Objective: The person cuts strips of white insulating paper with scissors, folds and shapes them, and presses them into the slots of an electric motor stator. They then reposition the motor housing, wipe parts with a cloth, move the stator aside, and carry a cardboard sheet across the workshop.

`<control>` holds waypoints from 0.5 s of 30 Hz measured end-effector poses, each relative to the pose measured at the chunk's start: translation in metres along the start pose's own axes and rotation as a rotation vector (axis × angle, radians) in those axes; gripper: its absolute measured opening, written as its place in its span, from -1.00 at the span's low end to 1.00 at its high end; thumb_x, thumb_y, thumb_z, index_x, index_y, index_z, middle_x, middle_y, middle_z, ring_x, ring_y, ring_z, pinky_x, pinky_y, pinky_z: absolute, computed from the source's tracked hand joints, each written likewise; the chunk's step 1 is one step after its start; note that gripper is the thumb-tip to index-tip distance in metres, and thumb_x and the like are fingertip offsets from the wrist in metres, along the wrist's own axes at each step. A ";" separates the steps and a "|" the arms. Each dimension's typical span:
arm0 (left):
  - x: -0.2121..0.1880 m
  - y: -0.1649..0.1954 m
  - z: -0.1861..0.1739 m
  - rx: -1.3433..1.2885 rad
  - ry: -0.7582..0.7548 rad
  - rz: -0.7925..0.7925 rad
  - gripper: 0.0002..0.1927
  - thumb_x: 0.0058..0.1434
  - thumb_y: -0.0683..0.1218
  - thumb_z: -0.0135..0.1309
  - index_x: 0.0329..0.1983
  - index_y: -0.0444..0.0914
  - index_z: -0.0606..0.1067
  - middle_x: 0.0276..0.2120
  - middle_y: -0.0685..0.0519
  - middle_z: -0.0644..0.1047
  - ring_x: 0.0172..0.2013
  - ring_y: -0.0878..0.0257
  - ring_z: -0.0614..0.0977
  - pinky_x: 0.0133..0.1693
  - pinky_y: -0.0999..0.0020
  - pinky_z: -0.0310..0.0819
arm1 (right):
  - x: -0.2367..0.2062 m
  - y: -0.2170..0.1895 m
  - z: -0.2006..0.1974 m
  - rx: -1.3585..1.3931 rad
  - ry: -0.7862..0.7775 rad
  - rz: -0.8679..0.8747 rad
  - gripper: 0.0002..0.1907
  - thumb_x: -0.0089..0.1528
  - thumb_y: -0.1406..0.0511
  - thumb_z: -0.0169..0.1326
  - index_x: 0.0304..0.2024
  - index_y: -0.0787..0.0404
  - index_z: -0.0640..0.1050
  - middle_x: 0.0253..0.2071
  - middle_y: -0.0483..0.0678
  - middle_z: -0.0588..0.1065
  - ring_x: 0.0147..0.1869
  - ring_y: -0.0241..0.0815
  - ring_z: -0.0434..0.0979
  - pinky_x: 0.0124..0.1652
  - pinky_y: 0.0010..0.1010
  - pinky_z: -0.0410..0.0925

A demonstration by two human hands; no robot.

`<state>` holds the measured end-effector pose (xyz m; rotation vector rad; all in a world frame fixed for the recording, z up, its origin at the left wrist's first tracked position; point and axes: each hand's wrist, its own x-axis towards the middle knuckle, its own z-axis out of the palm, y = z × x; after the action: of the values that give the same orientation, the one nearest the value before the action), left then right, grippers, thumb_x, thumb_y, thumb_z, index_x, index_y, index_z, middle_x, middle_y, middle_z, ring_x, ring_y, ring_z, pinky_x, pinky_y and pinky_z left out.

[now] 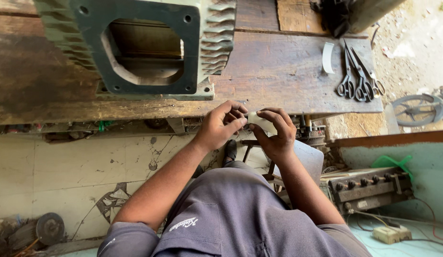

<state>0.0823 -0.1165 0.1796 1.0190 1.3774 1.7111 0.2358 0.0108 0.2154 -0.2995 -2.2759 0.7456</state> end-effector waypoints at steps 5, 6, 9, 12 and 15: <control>0.008 -0.015 0.003 -0.284 0.067 -0.259 -0.90 0.25 -0.22 0.10 -0.17 -0.29 0.49 -0.42 0.06 0.54 -0.47 0.35 0.57 -0.45 0.43 0.54 | 0.007 -0.001 0.006 -0.286 -0.018 -0.242 -0.63 0.11 0.40 0.33 -0.04 0.17 0.55 -0.04 -0.02 0.54 -0.03 -0.05 0.56 -0.04 -0.22 0.37; 0.009 -0.021 0.004 -0.265 0.091 -0.225 -0.92 0.25 -0.23 0.09 -0.20 -0.29 0.49 -0.43 0.07 0.54 -0.48 0.37 0.57 -0.46 0.43 0.53 | 0.007 0.000 0.007 -0.344 -0.019 -0.297 -0.64 0.14 0.39 0.33 -0.03 0.15 0.55 -0.03 -0.04 0.54 -0.03 -0.07 0.56 -0.03 -0.22 0.36; 0.014 -0.039 0.007 -0.264 0.153 -0.177 -0.96 0.25 -0.26 0.06 -0.25 -0.31 0.49 -0.45 0.09 0.52 -0.51 0.39 0.53 -0.50 0.44 0.47 | 0.006 0.001 0.009 -0.470 -0.013 -0.443 -0.66 0.18 0.37 0.30 -0.01 0.12 0.55 -0.03 -0.06 0.53 -0.03 -0.08 0.55 0.00 -0.21 0.35; 0.020 -0.051 0.012 -0.377 0.207 -0.263 -0.96 0.27 -0.27 0.03 -0.28 -0.31 0.49 -0.47 0.07 0.51 -0.54 0.38 0.50 -0.54 0.45 0.39 | 0.005 0.004 0.010 -0.538 -0.044 -0.508 -0.65 0.17 0.37 0.28 0.00 0.11 0.56 -0.02 -0.06 0.53 -0.03 -0.10 0.56 0.02 -0.20 0.35; 0.023 -0.048 0.015 -0.439 0.221 -0.307 -0.96 0.28 -0.27 0.04 -0.27 -0.28 0.49 -0.41 0.04 0.51 -0.47 0.36 0.52 -0.49 0.46 0.39 | 0.004 0.008 0.009 -0.519 -0.054 -0.440 -0.67 0.17 0.37 0.31 -0.02 0.12 0.57 -0.03 -0.05 0.54 -0.05 -0.11 0.56 -0.04 -0.22 0.35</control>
<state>0.0879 -0.0810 0.1375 0.3657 1.1422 1.8139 0.2265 0.0155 0.2077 -0.0050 -2.4358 -0.0671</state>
